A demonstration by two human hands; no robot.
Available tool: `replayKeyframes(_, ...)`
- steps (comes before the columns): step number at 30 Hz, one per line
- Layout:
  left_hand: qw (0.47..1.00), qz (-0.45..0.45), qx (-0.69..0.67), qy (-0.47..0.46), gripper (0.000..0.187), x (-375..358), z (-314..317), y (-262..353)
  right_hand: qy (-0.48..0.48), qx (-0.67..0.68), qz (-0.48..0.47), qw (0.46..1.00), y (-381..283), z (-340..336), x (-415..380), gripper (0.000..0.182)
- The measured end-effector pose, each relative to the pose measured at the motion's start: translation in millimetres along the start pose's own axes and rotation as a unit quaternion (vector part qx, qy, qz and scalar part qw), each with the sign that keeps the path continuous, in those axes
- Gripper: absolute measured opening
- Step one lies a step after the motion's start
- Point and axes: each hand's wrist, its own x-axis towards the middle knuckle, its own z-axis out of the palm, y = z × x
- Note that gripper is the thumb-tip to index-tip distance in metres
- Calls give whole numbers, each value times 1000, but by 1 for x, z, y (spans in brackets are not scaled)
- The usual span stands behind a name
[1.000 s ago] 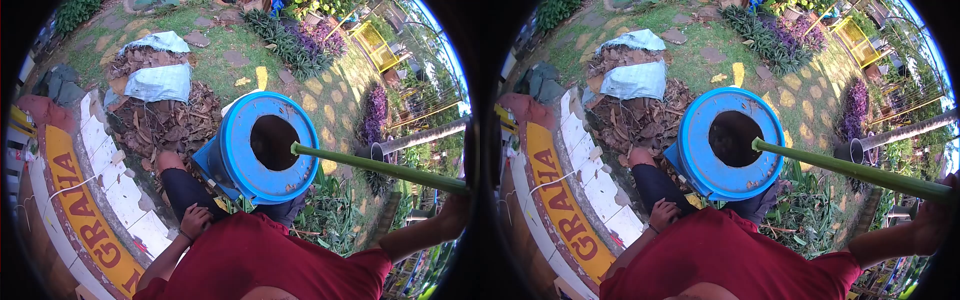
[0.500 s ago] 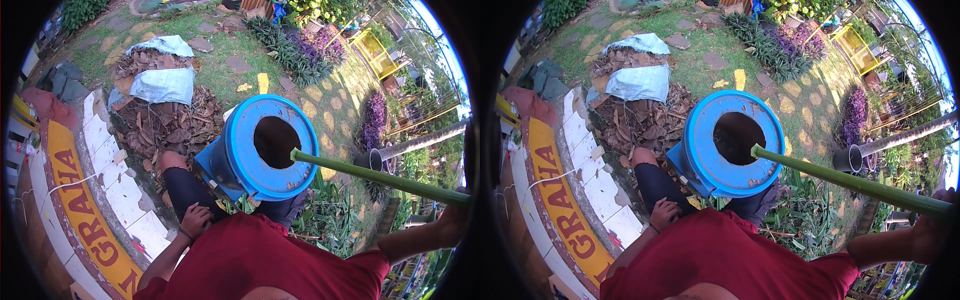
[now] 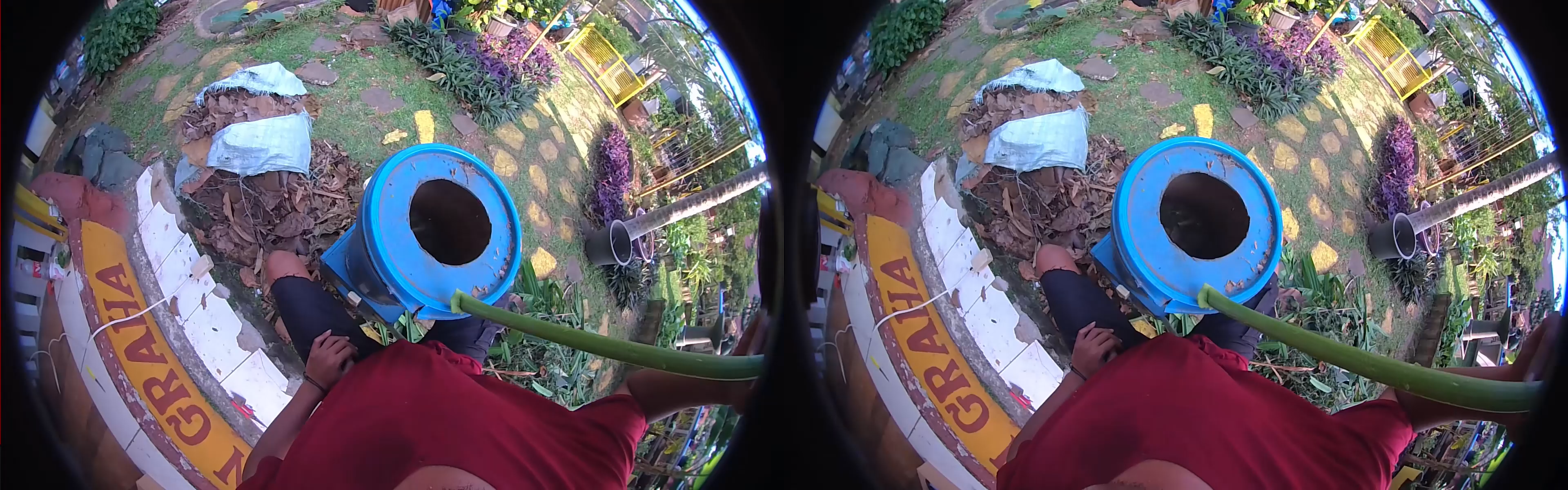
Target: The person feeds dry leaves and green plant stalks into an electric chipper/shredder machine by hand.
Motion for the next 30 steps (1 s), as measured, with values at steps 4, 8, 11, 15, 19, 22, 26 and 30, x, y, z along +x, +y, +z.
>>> replayKeyframes(4, 1000, 14, 8, 2, 12, 2, 3, 0, -118, -25, 67, 990, -19, -24, -3, 38)
replayKeyframes(8, 1000, 13, -7, 4, 12, 2, 6, 0, -53, 26, 101, 993, -17, -28, -22, 38)
replayKeyframes(11, 1000, 12, -8, 0, 12, 1, 8, -1, 4, -2, 85, 996, -12, -34, -50, 35)
replayKeyframes(15, 1000, 9, -11, -6, 13, 1, 11, -1, 282, -72, 25, 956, 2, -33, -90, 26)
replayKeyframes(19, 1000, 21, -11, -16, 14, 3, 13, -1, 376, -389, 141, 829, 48, -35, -111, 28)
replayKeyframes(22, 999, 36, -12, -18, 14, 10, 13, 1, 490, -373, 223, 756, 109, -53, -184, 32)
replayKeyframes(26, 998, 48, -12, -33, 15, 18, 14, 3, 627, -207, 197, 725, 187, -54, -259, 31)
replayKeyframes(30, 998, 54, -5, -40, 16, 20, 15, 3, 700, -52, 192, 686, 258, -30, -321, 30)
